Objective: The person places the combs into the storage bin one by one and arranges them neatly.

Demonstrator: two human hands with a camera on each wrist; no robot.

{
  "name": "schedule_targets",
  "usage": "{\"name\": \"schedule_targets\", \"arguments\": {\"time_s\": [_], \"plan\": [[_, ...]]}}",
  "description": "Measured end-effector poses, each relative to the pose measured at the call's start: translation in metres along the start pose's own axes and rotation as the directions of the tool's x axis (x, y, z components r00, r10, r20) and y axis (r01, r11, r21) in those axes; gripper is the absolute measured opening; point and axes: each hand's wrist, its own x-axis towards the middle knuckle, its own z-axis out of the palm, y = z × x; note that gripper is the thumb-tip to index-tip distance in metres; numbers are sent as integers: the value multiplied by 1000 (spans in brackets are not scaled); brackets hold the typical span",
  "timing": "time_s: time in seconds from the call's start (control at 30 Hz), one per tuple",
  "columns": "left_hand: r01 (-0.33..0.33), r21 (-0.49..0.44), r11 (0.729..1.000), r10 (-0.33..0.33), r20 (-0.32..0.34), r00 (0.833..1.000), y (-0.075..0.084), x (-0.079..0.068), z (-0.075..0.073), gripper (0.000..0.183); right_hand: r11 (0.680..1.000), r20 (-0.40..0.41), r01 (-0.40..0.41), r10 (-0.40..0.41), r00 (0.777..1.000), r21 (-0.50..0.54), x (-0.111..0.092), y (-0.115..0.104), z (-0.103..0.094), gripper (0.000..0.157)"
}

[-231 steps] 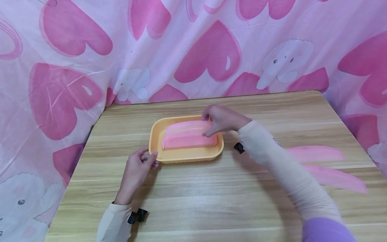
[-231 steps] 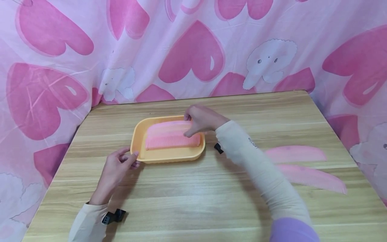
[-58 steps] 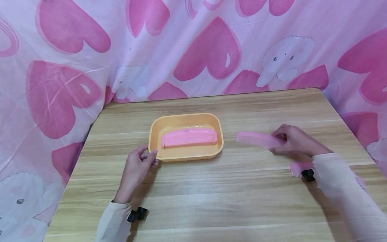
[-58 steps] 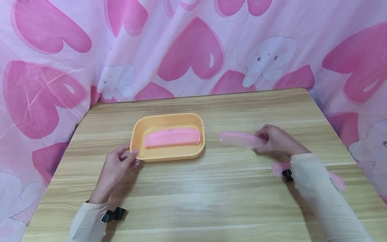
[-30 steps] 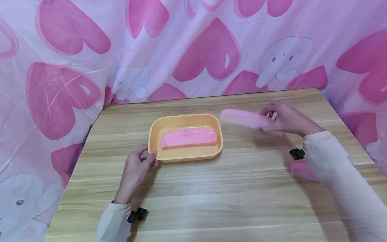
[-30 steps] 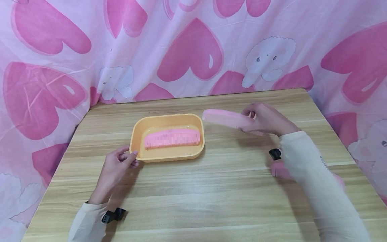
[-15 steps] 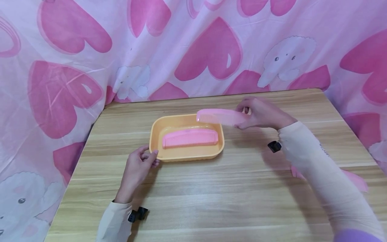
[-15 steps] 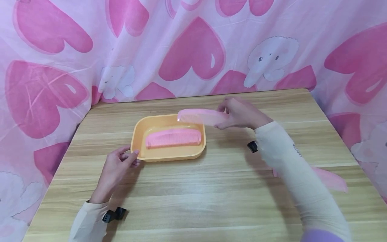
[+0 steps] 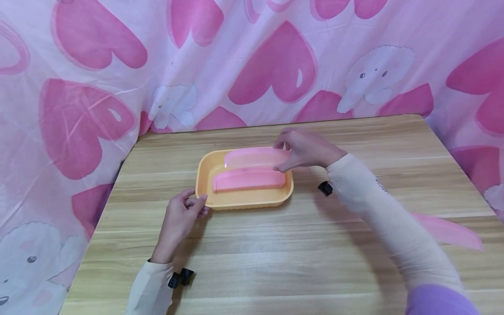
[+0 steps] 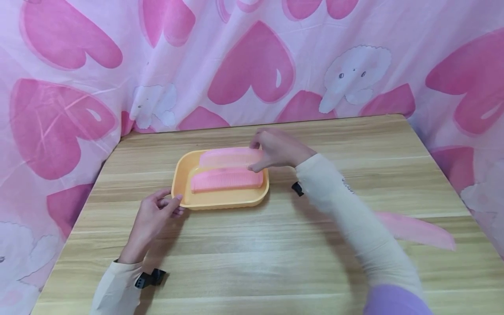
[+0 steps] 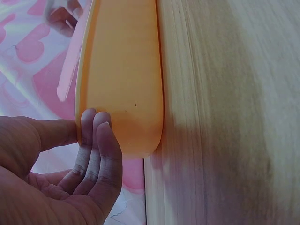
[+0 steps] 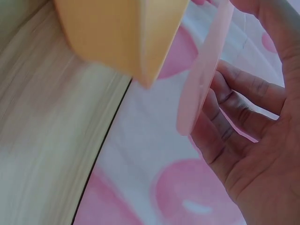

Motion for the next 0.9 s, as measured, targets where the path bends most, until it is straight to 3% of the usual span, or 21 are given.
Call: {"name": "schedule_targets", "arguments": {"time_s": [0.4,0.9], "plan": [[-12,-20,1000,12,2,1000,-2,1,1,45,999,70,34,-33,997,-22,21,-19,22,54],[-29,-23,999,29,1,1000,-4,1,1,47,998,142,1,8,990,-64,31,-17,50,57]]}}
